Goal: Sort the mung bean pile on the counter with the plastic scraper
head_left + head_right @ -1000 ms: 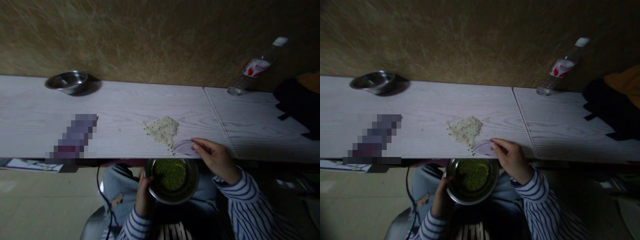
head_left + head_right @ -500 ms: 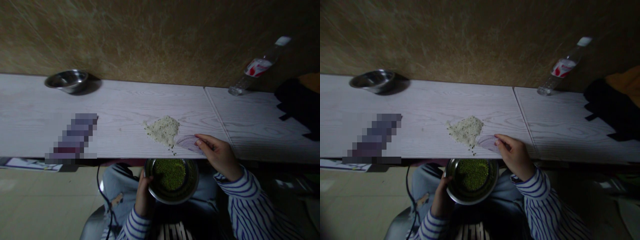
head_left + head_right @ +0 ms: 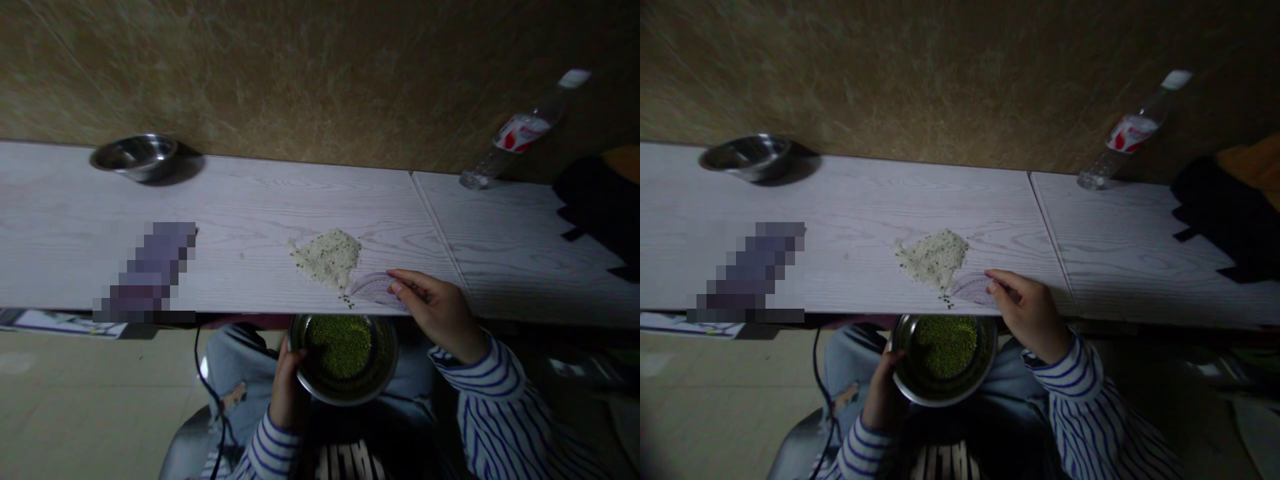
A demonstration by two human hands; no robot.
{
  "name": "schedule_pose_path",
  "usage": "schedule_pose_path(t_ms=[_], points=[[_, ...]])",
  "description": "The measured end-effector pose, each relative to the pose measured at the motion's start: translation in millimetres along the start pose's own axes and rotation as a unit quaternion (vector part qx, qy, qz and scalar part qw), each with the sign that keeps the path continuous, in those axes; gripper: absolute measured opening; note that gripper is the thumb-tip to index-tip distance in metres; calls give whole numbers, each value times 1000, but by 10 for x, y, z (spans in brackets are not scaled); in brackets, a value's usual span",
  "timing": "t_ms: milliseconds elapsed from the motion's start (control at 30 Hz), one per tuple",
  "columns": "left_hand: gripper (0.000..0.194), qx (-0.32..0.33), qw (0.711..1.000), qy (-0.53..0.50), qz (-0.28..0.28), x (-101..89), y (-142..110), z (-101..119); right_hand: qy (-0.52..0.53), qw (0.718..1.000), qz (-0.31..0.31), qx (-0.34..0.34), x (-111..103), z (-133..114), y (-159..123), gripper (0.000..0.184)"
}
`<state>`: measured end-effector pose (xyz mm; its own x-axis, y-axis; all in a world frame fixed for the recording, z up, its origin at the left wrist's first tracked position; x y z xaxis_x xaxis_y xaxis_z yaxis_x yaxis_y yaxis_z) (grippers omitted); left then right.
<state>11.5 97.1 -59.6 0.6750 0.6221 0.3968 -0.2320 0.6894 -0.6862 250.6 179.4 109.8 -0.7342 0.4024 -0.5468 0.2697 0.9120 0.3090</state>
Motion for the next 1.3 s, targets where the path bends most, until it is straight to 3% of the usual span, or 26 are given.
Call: schedule_pose_path(t_ms=[1300], points=[[47,-11,1000,0,6,17,-30,13,19,1000,-15,-10,118,-14,18,27]])
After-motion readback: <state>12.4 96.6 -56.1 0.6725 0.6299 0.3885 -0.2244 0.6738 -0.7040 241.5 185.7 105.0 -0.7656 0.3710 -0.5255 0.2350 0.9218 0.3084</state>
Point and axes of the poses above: each hand's wrist, its own y-axis towards the middle knuckle, its own x-axis out of the palm, z = x × y, the point moved 9 cm from there along y, towards the middle knuckle, and after that the axes turned 13 degrees about z, right-handed, at the moved point
